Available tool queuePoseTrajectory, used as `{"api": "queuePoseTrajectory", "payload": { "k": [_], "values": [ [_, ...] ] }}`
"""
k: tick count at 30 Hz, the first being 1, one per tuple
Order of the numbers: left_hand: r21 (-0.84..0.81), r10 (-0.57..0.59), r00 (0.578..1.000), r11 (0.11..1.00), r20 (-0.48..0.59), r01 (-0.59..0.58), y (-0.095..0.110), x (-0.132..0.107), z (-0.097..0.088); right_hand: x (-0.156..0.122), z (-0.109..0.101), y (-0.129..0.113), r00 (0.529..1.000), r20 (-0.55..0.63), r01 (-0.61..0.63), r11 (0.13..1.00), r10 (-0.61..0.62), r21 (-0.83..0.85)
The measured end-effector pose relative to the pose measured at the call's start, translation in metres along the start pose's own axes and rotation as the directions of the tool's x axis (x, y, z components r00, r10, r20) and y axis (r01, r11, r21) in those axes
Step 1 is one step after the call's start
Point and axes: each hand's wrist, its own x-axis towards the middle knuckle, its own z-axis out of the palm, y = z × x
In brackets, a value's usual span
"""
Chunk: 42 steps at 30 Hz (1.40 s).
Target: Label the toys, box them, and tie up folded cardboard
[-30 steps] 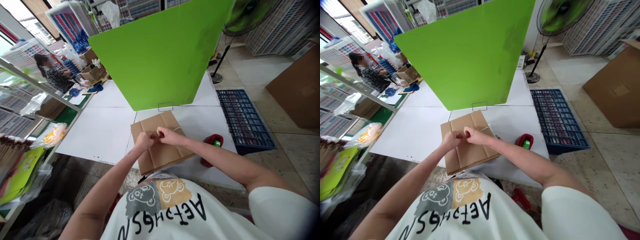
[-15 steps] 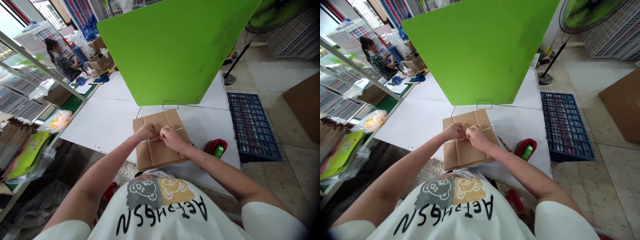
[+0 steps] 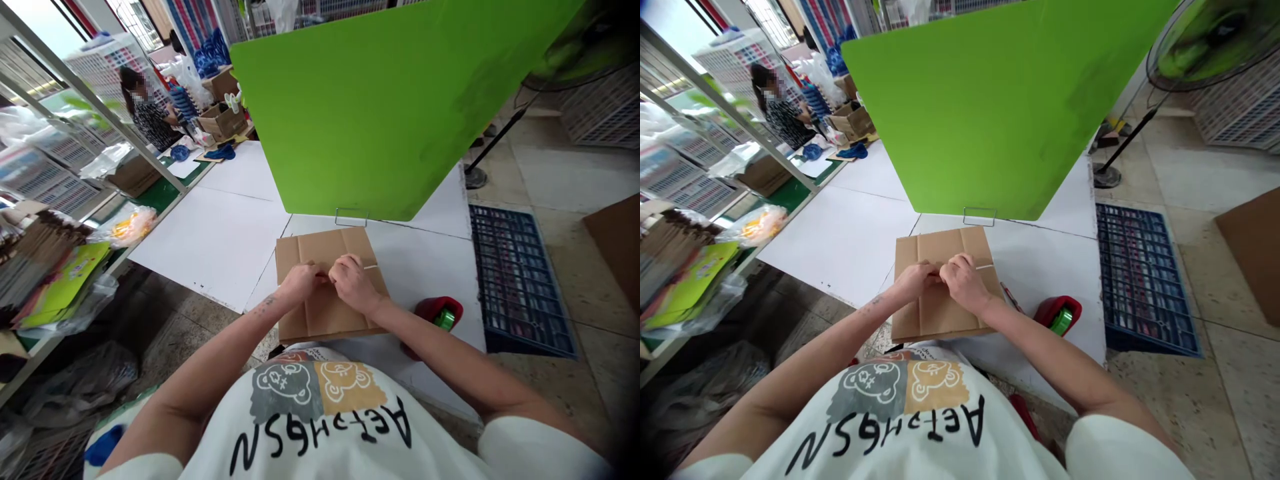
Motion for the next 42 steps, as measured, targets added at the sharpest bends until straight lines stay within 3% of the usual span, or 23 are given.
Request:
{"api": "queuePoseTrajectory", "payload": {
  "k": [5, 10, 13, 15, 17, 19, 20, 23, 24, 26, 30, 33, 39, 42],
  "values": [
    [0.315, 0.008, 0.989, 0.947, 0.149, -0.055, 0.014, 0.008, -0.014, -0.005, -0.002, -0.001, 0.993, -0.031, 0.113, 0.986, -0.117, -0.123],
    [0.287, 0.009, 0.977, 0.955, 0.215, -0.072, 0.014, 0.011, -0.015, -0.006, 0.004, -0.001, 0.998, -0.002, 0.057, 0.992, -0.057, -0.117],
    [0.141, -0.080, 0.983, 0.988, 0.166, 0.057, 0.004, 0.010, -0.017, -0.005, 0.002, 0.003, 0.993, 0.112, -0.043, 0.999, 0.046, -0.022],
    [-0.101, -0.115, 0.987, 0.987, 0.109, 0.126, -0.008, 0.004, -0.021, -0.006, -0.006, 0.010, 0.982, 0.160, -0.120, 0.987, 0.102, 0.105],
    [-0.372, -0.150, 0.989, 0.918, -0.011, 0.135, -0.025, -0.009, -0.025, -0.008, -0.019, 0.019, 0.974, 0.158, -0.193, 0.957, 0.161, 0.216],
    [-0.543, -0.270, 0.945, 0.830, -0.186, 0.131, -0.046, -0.029, -0.025, -0.011, -0.031, 0.028, 0.964, 0.149, -0.253, 0.931, 0.220, 0.264],
    [-0.588, -0.361, 0.894, 0.795, -0.265, 0.146, -0.057, -0.042, -0.021, -0.012, -0.035, 0.031, 0.958, 0.158, -0.274, 0.923, 0.238, 0.271],
    [-0.683, -0.608, 0.705, 0.689, -0.365, 0.241, -0.086, -0.087, 0.006, -0.008, -0.035, 0.029, 0.945, 0.239, -0.284, 0.922, 0.224, 0.262],
    [-0.714, -0.667, 0.657, 0.645, -0.352, 0.272, -0.093, -0.103, 0.020, -0.003, -0.031, 0.025, 0.941, 0.274, -0.269, 0.930, 0.199, 0.249],
    [-0.770, -0.749, 0.599, 0.549, -0.283, 0.324, -0.097, -0.135, 0.051, 0.008, -0.019, 0.013, 0.925, 0.356, -0.216, 0.957, 0.137, 0.195],
    [-0.857, -0.831, 0.546, 0.359, -0.112, 0.371, -0.078, -0.185, 0.112, 0.030, 0.002, -0.006, 0.838, 0.542, -0.076, 0.997, 0.058, 0.010],
    [-0.896, -0.858, 0.513, 0.238, -0.012, 0.376, -0.063, -0.206, 0.144, 0.036, 0.010, -0.004, 0.776, 0.630, -0.035, 0.999, 0.024, 0.004],
    [-0.905, -0.886, 0.462, 0.177, 0.023, 0.386, -0.063, -0.243, 0.175, 0.050, 0.013, 0.009, 0.599, 0.799, -0.294, 0.942, 0.050, 0.161],
    [-0.896, -0.898, 0.440, 0.174, 0.027, 0.409, -0.073, -0.265, 0.176, 0.060, 0.013, 0.004, 0.568, 0.817, -0.408, 0.896, 0.101, 0.172]
  ]
}}
